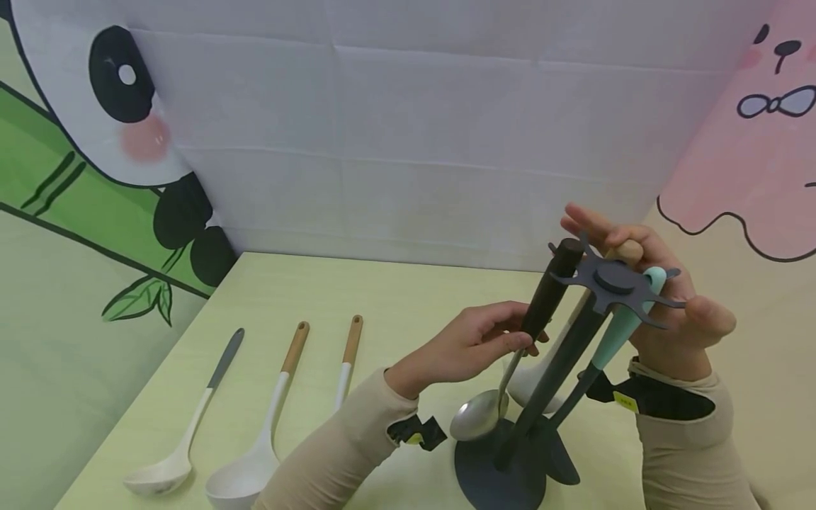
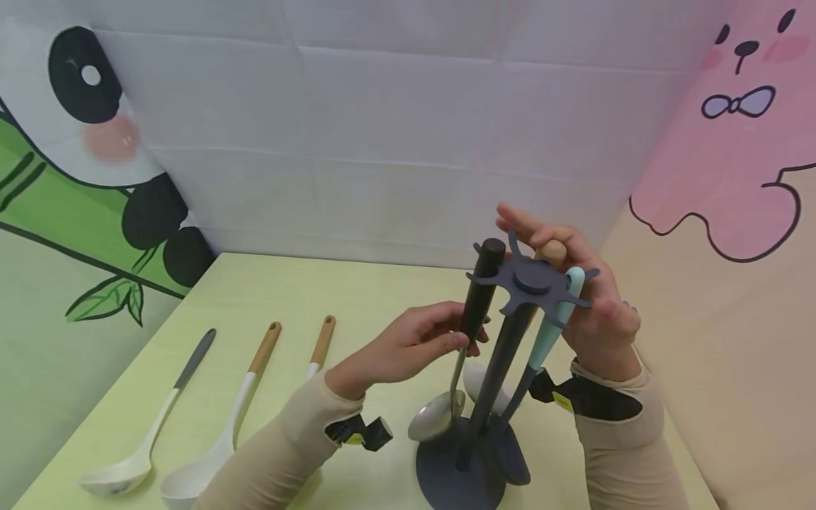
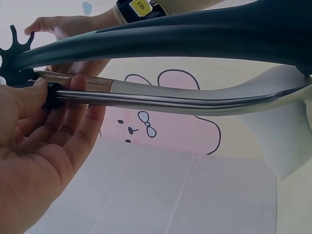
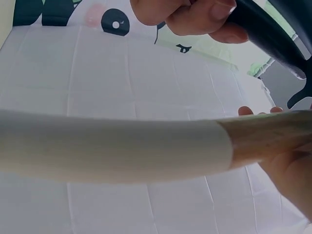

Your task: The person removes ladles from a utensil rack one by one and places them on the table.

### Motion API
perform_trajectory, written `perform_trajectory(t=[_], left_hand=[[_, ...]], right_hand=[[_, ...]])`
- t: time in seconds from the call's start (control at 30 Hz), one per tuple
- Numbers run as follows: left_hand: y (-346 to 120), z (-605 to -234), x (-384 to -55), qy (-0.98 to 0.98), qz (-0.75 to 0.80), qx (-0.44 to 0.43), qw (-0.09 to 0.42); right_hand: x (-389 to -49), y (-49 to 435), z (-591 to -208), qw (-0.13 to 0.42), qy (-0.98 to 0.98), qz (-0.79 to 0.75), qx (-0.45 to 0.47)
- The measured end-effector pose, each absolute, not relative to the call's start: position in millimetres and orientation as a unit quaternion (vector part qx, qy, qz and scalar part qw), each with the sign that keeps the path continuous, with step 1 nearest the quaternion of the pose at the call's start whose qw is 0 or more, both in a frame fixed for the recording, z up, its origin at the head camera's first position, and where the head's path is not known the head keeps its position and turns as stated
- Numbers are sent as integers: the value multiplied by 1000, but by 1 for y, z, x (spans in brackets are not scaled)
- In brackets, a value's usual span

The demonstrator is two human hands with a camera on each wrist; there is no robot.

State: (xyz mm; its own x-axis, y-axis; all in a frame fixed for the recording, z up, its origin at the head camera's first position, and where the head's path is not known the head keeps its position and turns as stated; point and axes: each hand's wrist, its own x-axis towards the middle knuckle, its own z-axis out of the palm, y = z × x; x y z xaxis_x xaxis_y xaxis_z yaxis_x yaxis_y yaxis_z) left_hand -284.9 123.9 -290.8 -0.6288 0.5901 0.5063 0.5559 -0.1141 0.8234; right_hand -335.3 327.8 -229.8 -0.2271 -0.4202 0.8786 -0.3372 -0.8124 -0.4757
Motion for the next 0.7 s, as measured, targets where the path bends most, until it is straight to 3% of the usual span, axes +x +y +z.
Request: perform_trajectory(t=[0.7], left_hand=[[119, -284, -288, 702, 566, 431, 4]], right_hand=[[-331, 329, -231, 38, 299, -748, -591]])
